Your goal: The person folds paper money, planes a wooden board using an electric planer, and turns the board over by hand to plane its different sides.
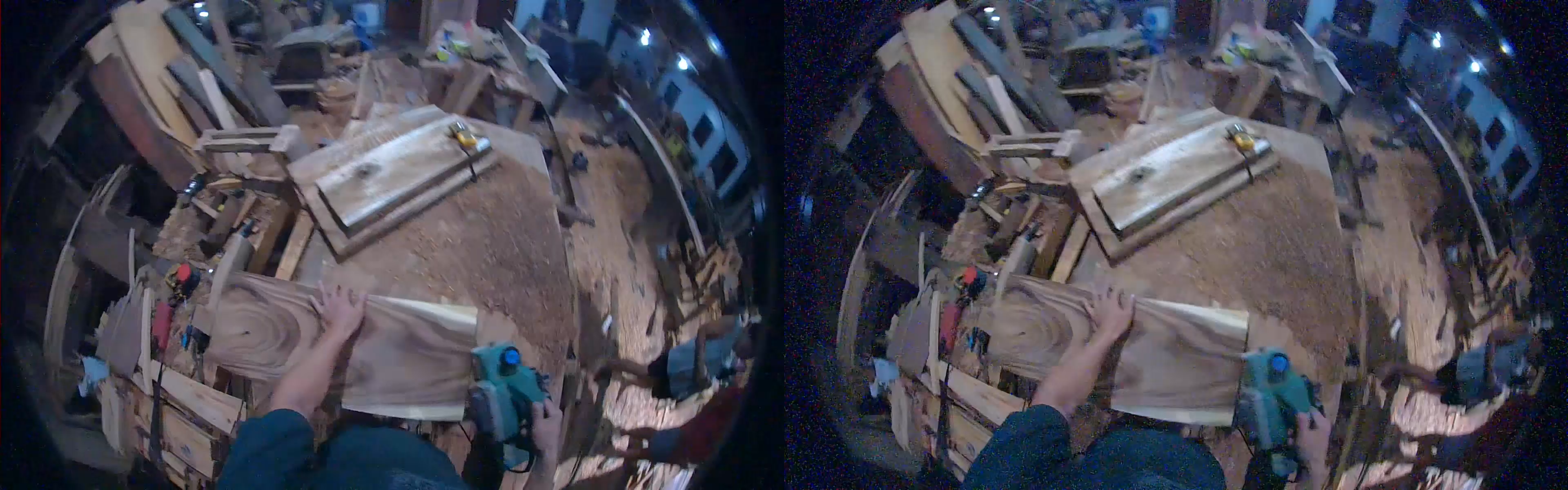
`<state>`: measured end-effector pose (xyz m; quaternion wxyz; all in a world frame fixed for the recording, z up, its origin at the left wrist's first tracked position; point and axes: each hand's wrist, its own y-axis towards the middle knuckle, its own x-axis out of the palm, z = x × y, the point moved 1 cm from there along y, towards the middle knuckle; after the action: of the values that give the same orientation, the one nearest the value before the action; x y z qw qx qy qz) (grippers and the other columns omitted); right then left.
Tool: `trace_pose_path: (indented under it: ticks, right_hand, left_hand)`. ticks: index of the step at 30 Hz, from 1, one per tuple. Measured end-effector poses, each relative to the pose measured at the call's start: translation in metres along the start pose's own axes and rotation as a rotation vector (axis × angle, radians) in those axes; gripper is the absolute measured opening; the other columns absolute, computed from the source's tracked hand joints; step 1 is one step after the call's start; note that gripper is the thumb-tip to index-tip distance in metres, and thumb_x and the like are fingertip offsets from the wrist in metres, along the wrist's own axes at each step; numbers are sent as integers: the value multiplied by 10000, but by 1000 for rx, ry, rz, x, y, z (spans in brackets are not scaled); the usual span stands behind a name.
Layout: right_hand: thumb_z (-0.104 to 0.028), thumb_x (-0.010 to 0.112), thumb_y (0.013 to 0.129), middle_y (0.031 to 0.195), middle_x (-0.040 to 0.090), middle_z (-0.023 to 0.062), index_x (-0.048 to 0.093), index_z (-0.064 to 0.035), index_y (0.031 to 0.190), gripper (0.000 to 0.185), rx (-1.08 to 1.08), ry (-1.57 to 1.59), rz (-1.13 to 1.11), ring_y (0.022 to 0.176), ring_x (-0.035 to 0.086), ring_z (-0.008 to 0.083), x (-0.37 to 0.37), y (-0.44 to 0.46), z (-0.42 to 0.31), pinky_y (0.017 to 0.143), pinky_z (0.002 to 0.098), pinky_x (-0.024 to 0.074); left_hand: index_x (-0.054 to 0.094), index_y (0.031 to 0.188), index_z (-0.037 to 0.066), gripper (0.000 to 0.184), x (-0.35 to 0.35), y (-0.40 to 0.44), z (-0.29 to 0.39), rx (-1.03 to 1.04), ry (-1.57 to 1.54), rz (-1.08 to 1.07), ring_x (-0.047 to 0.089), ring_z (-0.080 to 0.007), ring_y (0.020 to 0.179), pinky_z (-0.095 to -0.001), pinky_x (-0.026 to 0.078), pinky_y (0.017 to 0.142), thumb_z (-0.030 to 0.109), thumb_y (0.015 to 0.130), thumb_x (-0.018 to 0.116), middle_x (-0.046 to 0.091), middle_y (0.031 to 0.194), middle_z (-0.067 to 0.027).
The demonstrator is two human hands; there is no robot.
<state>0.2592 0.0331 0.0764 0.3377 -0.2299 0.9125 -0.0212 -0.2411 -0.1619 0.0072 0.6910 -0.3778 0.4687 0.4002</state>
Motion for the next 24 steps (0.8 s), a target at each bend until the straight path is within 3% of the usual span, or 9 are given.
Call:
trace_pose_path:
  ticks: [2,6,10,12,14,17,18,21,24]
  right_hand:
    - [-249,622,950,631,539,22,593,-41,962,210,84,267,-1,500,544,110,-4,18,-29,396,278,447]
    - [-232,709,881,657,556,10,613,-37,966,234,-104,377,83,483,531,109,5,69,-41,397,265,443]
    - [-253,730,859,713,591,22,633,-41,1023,286,-111,465,125,502,546,112,18,130,-15,398,272,448]
    - [-272,726,862,715,592,26,633,-39,1028,301,-153,325,187,497,546,118,26,168,25,398,269,447]
    - [-303,707,882,710,583,31,631,-32,1045,325,-196,302,201,511,557,135,35,177,30,394,280,448]
    - [-327,692,897,763,614,41,624,-12,1112,388,-67,393,144,565,592,137,36,167,21,462,297,494]
    - [-313,674,910,877,651,104,591,11,1196,439,-48,209,155,736,651,217,31,167,21,680,355,553]
    - [-280,688,896,1099,624,189,547,25,1233,476,-627,-530,847,1021,602,361,47,127,-20,914,459,487]
    - [-235,660,909,1199,597,212,537,36,1280,476,-715,-374,593,1131,566,366,72,84,-70,978,411,439]
  left_hand:
    - [475,1418,151,659,-2,-5,-21,149,-85,38,145,-345,1483,-648,31,1150,584,922,448,371,1521,-136]
    - [323,1514,169,715,7,-39,-103,178,-24,118,165,-329,1483,-614,53,1167,568,932,437,261,1584,-133]
    - [328,1514,167,681,-70,-105,-204,-208,-91,-3,138,-332,1490,-593,67,1173,542,952,417,228,1599,-130]
    - [438,1451,142,609,3,-102,-336,-307,205,350,228,-337,1460,-528,152,1178,485,949,469,312,1559,-147]
    - [516,1376,113,542,-13,-130,-387,-572,-82,509,311,-344,1413,-479,227,1156,441,946,499,388,1505,-158]
    - [586,1279,64,481,-59,-160,-396,-870,-389,545,436,-357,1313,-438,330,1096,404,943,527,498,1397,-178]
    - [602,1249,47,469,-70,-169,-389,-961,-484,521,477,-362,1275,-429,363,1072,396,943,533,534,1357,-185]
    - [608,1225,28,485,18,-147,-469,-680,-600,769,548,-370,1190,-437,407,1025,419,951,520,619,1225,-204]
    - [632,1183,21,455,8,-133,-431,-673,-609,779,622,-368,1073,-426,455,956,403,974,502,675,1097,-212]
